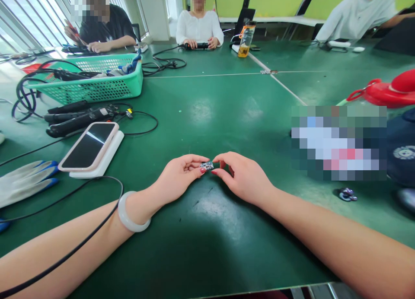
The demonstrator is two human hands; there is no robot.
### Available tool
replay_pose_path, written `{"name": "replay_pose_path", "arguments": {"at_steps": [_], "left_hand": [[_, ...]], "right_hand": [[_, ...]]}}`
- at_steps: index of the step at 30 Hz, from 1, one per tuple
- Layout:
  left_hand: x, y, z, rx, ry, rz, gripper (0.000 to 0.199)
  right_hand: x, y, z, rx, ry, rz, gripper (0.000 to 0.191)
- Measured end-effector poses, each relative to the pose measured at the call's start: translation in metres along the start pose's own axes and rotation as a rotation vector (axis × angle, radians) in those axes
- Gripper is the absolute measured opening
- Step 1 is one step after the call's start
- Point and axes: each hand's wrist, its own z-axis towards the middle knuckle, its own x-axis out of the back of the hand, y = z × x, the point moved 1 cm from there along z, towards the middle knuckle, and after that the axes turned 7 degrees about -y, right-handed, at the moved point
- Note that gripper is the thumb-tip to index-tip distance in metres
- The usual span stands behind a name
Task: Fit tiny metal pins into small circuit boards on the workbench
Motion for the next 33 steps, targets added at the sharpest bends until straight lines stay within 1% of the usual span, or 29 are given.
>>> {"name": "replay_pose_path", "arguments": {"at_steps": [6,9,12,18,25,27,31,33], "left_hand": [[0.001,0.000,0.000,0.005,0.006,0.096,0.033],[0.000,0.000,0.000,-0.013,-0.009,0.054,0.036],[-0.001,-0.001,0.000,-0.018,0.002,0.020,0.036],[-0.001,-0.001,0.000,-0.018,0.056,0.030,0.034],[0.001,-0.005,0.002,-0.034,0.041,0.028,0.036],[0.001,-0.005,0.002,-0.034,0.020,-0.037,0.037],[0.001,-0.003,0.002,0.006,-0.020,-0.259,0.040],[0.001,-0.003,0.002,0.034,-0.038,-0.301,0.044]], "right_hand": [[-0.006,-0.003,0.002,0.033,0.013,-0.011,0.019],[-0.009,-0.003,0.001,0.059,0.030,-0.028,0.020],[-0.011,-0.003,0.000,0.085,0.050,-0.067,0.022],[-0.014,-0.003,0.002,0.103,0.061,-0.152,0.025],[-0.016,-0.004,0.002,0.126,0.070,-0.242,0.029],[-0.016,-0.005,0.002,0.139,0.066,-0.268,0.031],[-0.017,-0.008,0.003,0.134,0.065,-0.300,0.031],[-0.017,-0.010,0.004,0.124,0.056,-0.308,0.032]]}}
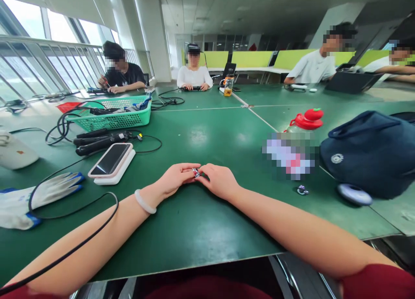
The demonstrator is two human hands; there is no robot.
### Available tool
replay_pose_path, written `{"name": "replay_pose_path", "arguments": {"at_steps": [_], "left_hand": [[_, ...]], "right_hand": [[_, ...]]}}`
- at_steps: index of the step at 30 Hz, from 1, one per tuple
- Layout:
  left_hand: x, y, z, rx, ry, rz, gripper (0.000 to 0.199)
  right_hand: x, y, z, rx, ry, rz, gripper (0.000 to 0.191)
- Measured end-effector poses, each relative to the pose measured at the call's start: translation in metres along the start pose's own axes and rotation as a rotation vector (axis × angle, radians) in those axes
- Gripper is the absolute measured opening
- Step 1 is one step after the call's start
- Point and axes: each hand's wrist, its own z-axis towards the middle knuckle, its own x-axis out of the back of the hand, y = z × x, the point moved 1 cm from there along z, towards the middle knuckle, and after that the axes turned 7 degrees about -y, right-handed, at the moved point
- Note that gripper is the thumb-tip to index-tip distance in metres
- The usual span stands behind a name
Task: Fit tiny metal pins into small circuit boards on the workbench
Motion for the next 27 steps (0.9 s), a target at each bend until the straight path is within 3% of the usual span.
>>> {"name": "replay_pose_path", "arguments": {"at_steps": [3,6,8,11,12,17,27], "left_hand": [[0.002,0.000,0.000,0.016,-0.022,0.037,0.048],[0.012,0.004,-0.002,-0.027,0.055,0.207,0.046],[0.026,0.009,-0.005,-0.092,0.178,0.464,0.041],[0.056,0.018,-0.014,-0.095,0.475,1.233,0.034],[0.065,0.020,-0.018,-0.080,0.527,1.312,0.036],[0.092,0.019,-0.026,-0.008,0.609,1.449,0.040],[0.097,0.016,-0.022,0.056,0.609,1.506,0.040]], "right_hand": [[0.001,-0.003,0.001,-0.001,-0.057,-0.035,0.032],[0.002,-0.002,0.001,-0.019,-0.053,-0.071,0.032],[0.003,0.000,-0.001,-0.042,-0.043,-0.080,0.030],[0.005,0.005,-0.005,-0.096,-0.019,-0.069,0.030],[0.006,0.007,-0.006,-0.122,-0.007,-0.064,0.030],[0.012,0.015,-0.011,-0.194,0.024,-0.022,0.029],[0.012,0.020,-0.011,-0.188,0.022,0.054,0.026]]}}
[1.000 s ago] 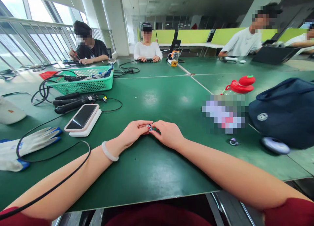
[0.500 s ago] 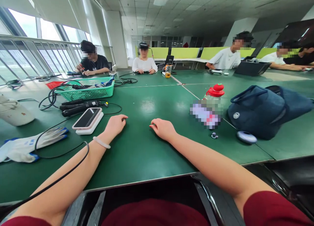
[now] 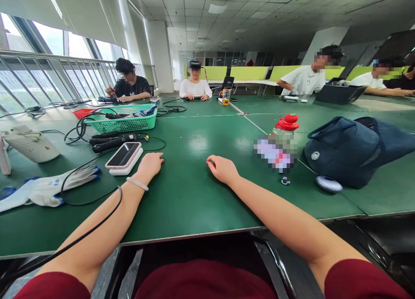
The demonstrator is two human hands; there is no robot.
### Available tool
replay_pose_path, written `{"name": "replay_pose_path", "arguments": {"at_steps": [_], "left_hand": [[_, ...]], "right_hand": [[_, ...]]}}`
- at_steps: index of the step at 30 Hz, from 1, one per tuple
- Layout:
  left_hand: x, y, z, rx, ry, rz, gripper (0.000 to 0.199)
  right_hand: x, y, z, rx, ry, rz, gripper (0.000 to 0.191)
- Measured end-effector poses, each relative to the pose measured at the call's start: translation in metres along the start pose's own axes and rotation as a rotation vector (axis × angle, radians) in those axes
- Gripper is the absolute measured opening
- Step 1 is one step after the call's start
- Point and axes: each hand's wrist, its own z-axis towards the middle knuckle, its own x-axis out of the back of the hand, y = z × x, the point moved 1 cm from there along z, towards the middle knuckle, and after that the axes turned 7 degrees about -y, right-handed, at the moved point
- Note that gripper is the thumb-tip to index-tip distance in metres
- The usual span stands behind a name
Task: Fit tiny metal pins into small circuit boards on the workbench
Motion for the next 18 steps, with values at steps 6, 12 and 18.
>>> {"name": "replay_pose_path", "arguments": {"at_steps": [6,12,18], "left_hand": [[0.0025,0.0013,-0.0021,0.003,-0.022,0.035,0.040],[0.0029,0.0024,-0.0025,-0.028,-0.025,0.025,0.039],[0.0026,-0.0011,-0.0026,-0.047,-0.027,0.022,0.039]], "right_hand": [[0.0019,0.0037,0.0005,-0.030,-0.005,0.022,0.026],[0.0010,0.0044,0.0000,-0.048,-0.015,0.012,0.027],[-0.0016,-0.0001,0.0015,-0.022,-0.042,-0.064,0.027]]}}
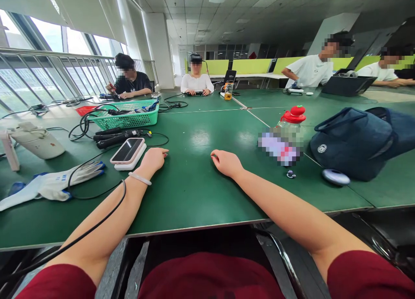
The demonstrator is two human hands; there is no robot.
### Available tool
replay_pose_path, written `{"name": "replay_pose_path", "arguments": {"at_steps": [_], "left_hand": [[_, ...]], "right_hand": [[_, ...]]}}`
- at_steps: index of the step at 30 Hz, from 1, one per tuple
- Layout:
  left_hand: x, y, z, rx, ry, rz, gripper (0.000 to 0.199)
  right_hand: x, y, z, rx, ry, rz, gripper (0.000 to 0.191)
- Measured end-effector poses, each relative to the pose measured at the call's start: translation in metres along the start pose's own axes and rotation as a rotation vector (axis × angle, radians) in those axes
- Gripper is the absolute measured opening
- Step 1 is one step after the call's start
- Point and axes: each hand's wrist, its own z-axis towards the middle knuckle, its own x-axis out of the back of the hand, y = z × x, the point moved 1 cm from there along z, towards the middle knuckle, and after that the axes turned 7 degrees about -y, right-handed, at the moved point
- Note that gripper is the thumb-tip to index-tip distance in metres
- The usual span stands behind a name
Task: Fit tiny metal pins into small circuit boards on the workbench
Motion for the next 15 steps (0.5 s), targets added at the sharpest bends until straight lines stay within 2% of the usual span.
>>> {"name": "replay_pose_path", "arguments": {"at_steps": [9,15], "left_hand": [[-0.0050,0.0015,0.0021,-0.003,0.000,0.007,0.032],[-0.0041,0.0079,-0.0011,0.031,0.041,-0.033,0.030]], "right_hand": [[-0.0041,0.0006,-0.0009,0.019,-0.018,-0.025,0.027],[-0.0030,0.0016,-0.0025,0.019,-0.021,-0.030,0.027]]}}
